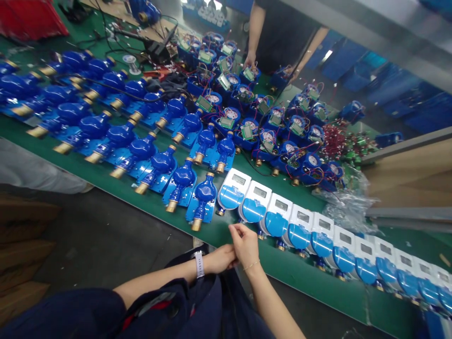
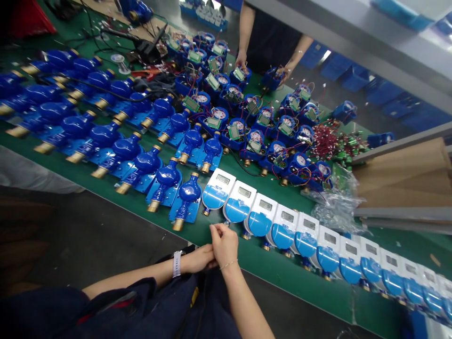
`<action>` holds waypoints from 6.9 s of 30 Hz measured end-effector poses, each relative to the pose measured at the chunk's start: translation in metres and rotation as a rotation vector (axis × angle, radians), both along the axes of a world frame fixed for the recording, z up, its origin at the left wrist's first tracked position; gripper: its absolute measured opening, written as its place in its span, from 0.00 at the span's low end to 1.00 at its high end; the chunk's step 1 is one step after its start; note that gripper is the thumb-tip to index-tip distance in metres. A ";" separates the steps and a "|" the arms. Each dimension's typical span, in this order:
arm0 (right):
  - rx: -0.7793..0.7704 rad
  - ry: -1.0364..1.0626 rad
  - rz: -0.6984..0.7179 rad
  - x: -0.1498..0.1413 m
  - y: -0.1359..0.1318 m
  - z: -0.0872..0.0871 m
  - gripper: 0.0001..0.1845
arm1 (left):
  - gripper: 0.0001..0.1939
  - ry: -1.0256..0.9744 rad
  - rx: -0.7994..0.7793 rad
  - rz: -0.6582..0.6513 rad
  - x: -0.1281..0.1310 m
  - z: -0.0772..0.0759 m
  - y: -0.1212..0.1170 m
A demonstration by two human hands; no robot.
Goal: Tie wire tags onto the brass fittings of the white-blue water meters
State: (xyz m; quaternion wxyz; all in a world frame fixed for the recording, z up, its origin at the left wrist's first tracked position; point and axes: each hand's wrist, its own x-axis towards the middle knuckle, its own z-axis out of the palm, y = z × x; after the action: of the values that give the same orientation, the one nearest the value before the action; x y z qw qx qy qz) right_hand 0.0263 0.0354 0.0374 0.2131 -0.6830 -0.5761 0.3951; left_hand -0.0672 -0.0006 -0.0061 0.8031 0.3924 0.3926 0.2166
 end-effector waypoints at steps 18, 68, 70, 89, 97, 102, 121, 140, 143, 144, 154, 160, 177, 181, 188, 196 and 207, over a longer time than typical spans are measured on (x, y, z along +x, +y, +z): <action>-0.019 -0.126 0.018 0.000 0.024 0.008 0.17 | 0.22 -0.038 0.160 -0.170 -0.008 0.005 0.006; -0.031 -0.141 0.047 -0.014 0.039 -0.009 0.19 | 0.17 0.066 -0.062 0.527 -0.012 -0.015 0.013; -0.045 -0.077 0.010 -0.017 0.039 -0.017 0.19 | 0.22 0.072 -0.116 0.641 -0.013 -0.017 0.016; 0.013 0.069 -0.079 -0.019 0.031 -0.035 0.15 | 0.14 0.222 -0.122 1.023 0.016 -0.029 0.049; -0.038 0.304 -0.069 0.006 0.007 -0.023 0.11 | 0.18 0.130 -0.184 0.992 0.018 -0.018 0.047; -0.022 0.279 -0.050 0.014 0.002 -0.021 0.10 | 0.16 0.140 -0.229 0.974 0.018 -0.011 0.046; -0.273 0.659 0.015 0.005 -0.039 -0.060 0.12 | 0.05 0.063 -0.475 0.864 -0.013 -0.003 0.021; -0.086 0.347 -0.119 0.006 -0.047 -0.046 0.10 | 0.13 0.169 -0.335 0.783 -0.024 -0.009 0.007; -0.245 0.562 -0.292 0.012 -0.042 -0.050 0.15 | 0.14 0.217 -0.297 0.637 -0.035 -0.015 0.003; -0.312 0.639 -0.339 0.013 -0.040 -0.050 0.17 | 0.14 0.203 -0.286 0.589 -0.038 -0.015 0.002; -0.405 0.744 -0.320 0.010 -0.034 -0.044 0.18 | 0.15 0.154 -0.053 0.546 -0.036 -0.001 0.013; -0.354 0.688 -0.268 0.011 -0.033 -0.043 0.19 | 0.13 0.183 0.023 0.574 -0.033 0.003 0.015; -0.305 0.642 -0.229 0.011 -0.032 -0.046 0.19 | 0.10 0.325 0.264 0.480 -0.032 0.002 0.015; -0.286 0.630 -0.201 0.011 -0.030 -0.047 0.17 | 0.10 0.332 0.291 0.485 -0.033 0.003 0.016; -0.285 0.615 -0.197 0.010 -0.028 -0.046 0.15 | 0.10 0.334 0.318 0.484 -0.035 0.002 0.016; -0.270 0.608 -0.161 0.010 -0.027 -0.051 0.16 | 0.10 0.337 0.298 0.467 -0.036 0.004 0.016; -0.352 0.739 -0.317 0.008 -0.028 -0.046 0.18 | 0.17 -0.052 -0.567 0.329 -0.037 -0.004 0.011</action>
State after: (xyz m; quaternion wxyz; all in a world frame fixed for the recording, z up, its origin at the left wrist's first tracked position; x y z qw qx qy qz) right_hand 0.0346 0.0071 -0.0088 0.3433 -0.6016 -0.2731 0.6675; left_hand -0.1042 0.0100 -0.0097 0.8445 0.0786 0.4745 0.2354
